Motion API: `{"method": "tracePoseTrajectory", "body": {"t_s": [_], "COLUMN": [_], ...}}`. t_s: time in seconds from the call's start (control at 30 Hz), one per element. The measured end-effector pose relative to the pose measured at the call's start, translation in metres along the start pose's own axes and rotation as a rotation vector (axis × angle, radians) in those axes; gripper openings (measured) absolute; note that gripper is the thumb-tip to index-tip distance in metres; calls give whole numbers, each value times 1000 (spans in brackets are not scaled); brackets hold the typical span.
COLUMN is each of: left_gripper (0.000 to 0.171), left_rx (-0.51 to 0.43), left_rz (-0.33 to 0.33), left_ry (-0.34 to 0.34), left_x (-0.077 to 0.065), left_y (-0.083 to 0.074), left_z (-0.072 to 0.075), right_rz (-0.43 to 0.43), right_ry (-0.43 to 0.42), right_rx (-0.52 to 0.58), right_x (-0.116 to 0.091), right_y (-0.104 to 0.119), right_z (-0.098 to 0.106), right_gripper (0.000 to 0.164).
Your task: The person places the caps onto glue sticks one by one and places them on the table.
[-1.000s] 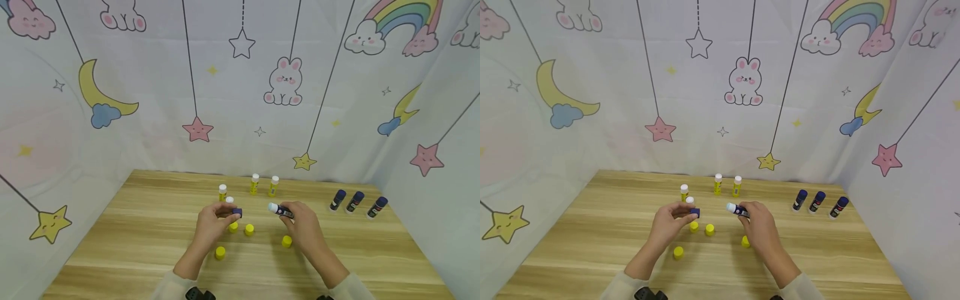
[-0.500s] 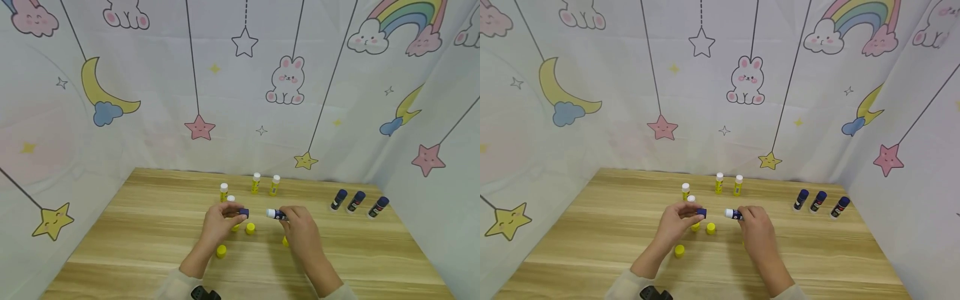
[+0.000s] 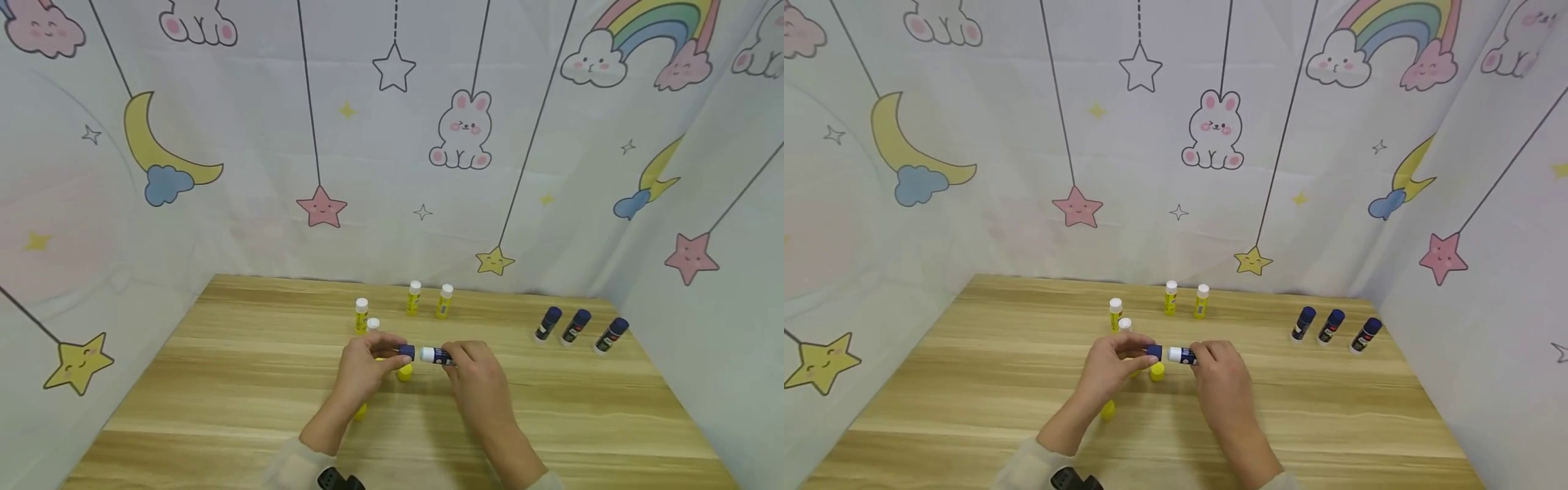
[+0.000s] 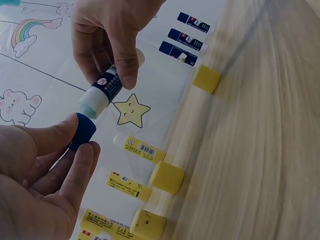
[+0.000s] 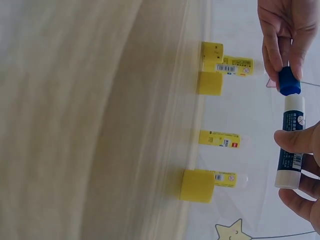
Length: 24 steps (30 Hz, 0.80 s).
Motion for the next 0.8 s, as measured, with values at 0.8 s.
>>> {"method": "tracePoseTrajectory", "body": {"t_s": [0.8], "left_gripper": [21], "left_rx": [-39], "left_rz": [-12], "left_ry": [71], "left_x": [-6], "left_y": [-1], "left_z": [-8], "right_rz": [5], "right_ry": [15], "right_rx": [-10], "right_x": [-3], "right_y": [12], "right_z": [0], "right_gripper": [27]}}
Point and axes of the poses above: each hand's wrist, its own x-axis towards the middle knuckle, its own z-axis out of the back of the hand, y = z × x, the point moved 6 cm from there along x, towards the middle knuckle, and after that the axes turned 5 degrees about -x, right-handed, at the moved point
